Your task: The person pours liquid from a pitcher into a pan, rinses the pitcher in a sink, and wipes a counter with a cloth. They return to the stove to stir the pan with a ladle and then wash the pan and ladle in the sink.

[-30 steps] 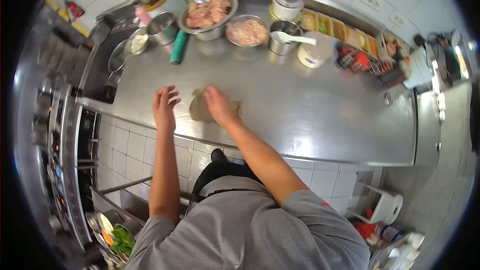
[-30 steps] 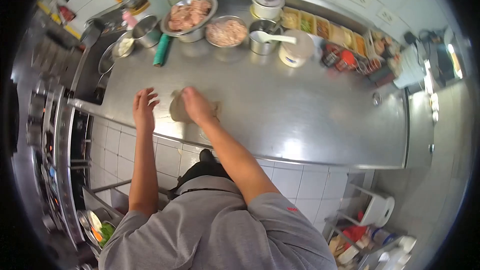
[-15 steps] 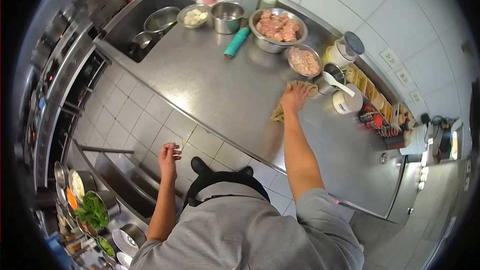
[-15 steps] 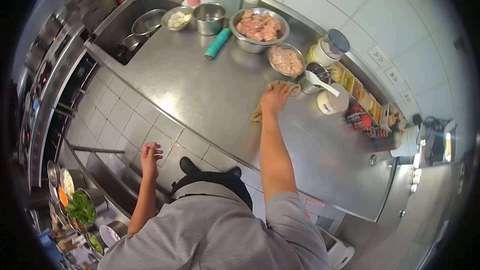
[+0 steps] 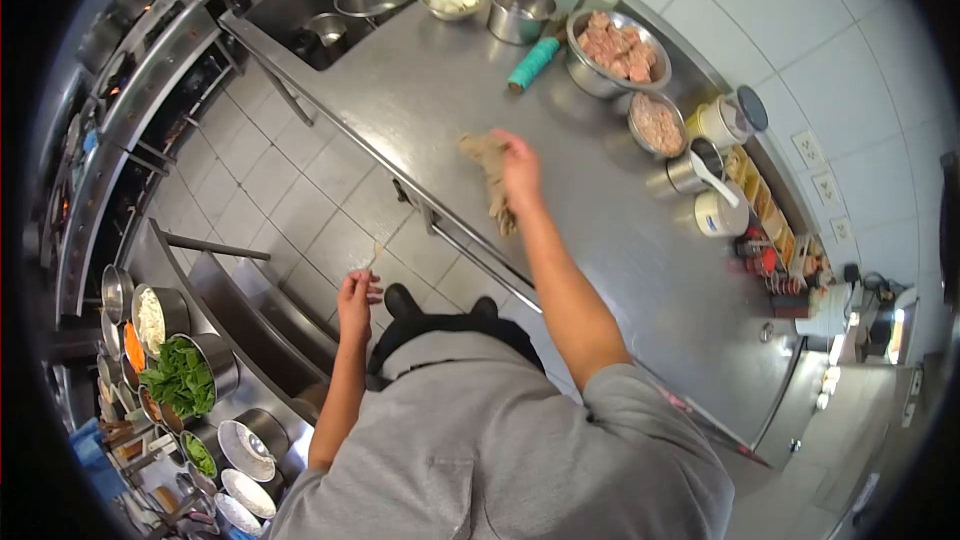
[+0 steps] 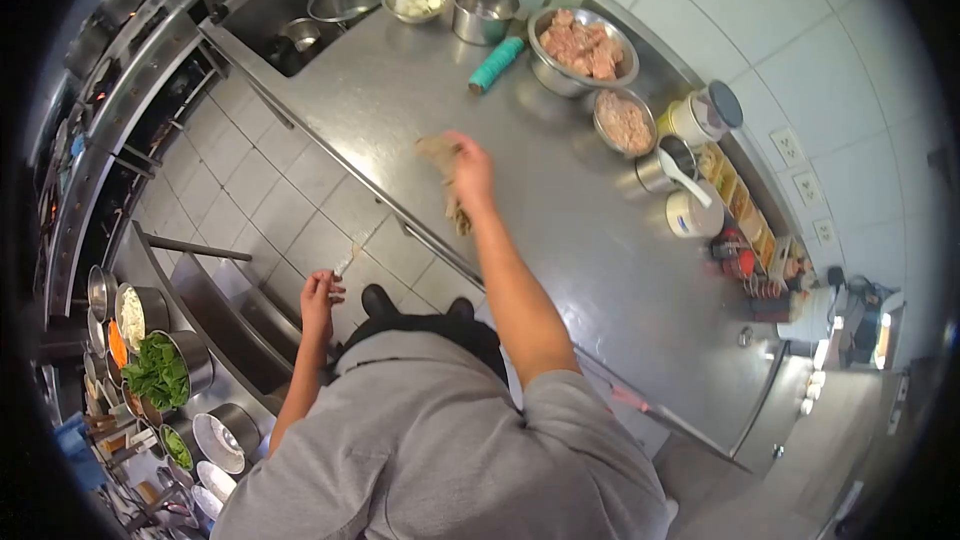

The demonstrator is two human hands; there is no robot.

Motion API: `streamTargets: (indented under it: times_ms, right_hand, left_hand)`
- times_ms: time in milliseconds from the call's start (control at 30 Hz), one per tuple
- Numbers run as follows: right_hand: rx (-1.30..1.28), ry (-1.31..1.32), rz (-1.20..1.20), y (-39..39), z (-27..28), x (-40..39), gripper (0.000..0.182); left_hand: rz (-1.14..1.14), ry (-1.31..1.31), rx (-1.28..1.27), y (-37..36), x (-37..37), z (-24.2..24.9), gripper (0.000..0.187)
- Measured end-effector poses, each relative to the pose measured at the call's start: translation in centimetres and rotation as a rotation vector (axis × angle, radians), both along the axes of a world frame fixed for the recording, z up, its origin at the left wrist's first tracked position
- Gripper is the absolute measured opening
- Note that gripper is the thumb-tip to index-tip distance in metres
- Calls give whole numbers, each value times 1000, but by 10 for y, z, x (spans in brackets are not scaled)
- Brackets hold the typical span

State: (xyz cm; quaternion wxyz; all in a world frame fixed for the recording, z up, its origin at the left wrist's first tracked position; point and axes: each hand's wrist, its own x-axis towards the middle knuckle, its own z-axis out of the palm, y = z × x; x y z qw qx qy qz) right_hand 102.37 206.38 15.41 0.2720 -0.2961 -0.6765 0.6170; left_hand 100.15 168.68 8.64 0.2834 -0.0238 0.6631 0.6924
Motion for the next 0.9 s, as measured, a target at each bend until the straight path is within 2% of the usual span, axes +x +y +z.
streamTargets:
  times_ms: [67,167,200,267,367,433,467,500,533,600,667,733,900]
  right_hand:
    - [-385,181,-210,12,53,58,42]
    - [-305,304,-445,46,77,189,46]
    - [-207,249,-504,56,78,241,47]
    - [-28,12,-733,48,91,329,42]
    - [264,-444,-952,36,50,452,35]
    - [437,-1053,-644,27,-14,535,32]
    - [624,-1121,-719,-1,-20,523,31]
    - [816,-1179,-790,-25,-22,497,31]
    - [820,-1160,-767,-34,-14,465,31]
    - [492,-1229,-762,-55,-2,397,41]
    - [748,-1145,-687,-67,-19,323,43]
    - [841,-995,-589,-78,-22,236,44]
    - [802,-739,-221,-103,2,14,47]
  left_hand:
    - [-55,-62,8,-2,-17,-13,23]
    - [-101,-168,6,-8,-46,-48,23]
    - [-95,-203,-19,-10,-55,-60,22]
    - [-129,-262,-131,-15,-75,-87,24]
    - [-237,-235,-284,-35,-102,-130,23]
    - [-403,-217,-460,-53,-118,-149,22]
    - [-382,-213,-466,-60,-124,-149,22]
    - [-466,-228,-553,-67,-128,-148,22]
    - [-547,-246,-638,-73,-133,-148,21]
    - [-515,-266,-654,-85,-143,-149,21]
    - [-487,-279,-645,-92,-151,-153,20]
    - [-444,-293,-625,-99,-158,-157,21]
    - [-282,-341,-468,-115,-158,-157,20]
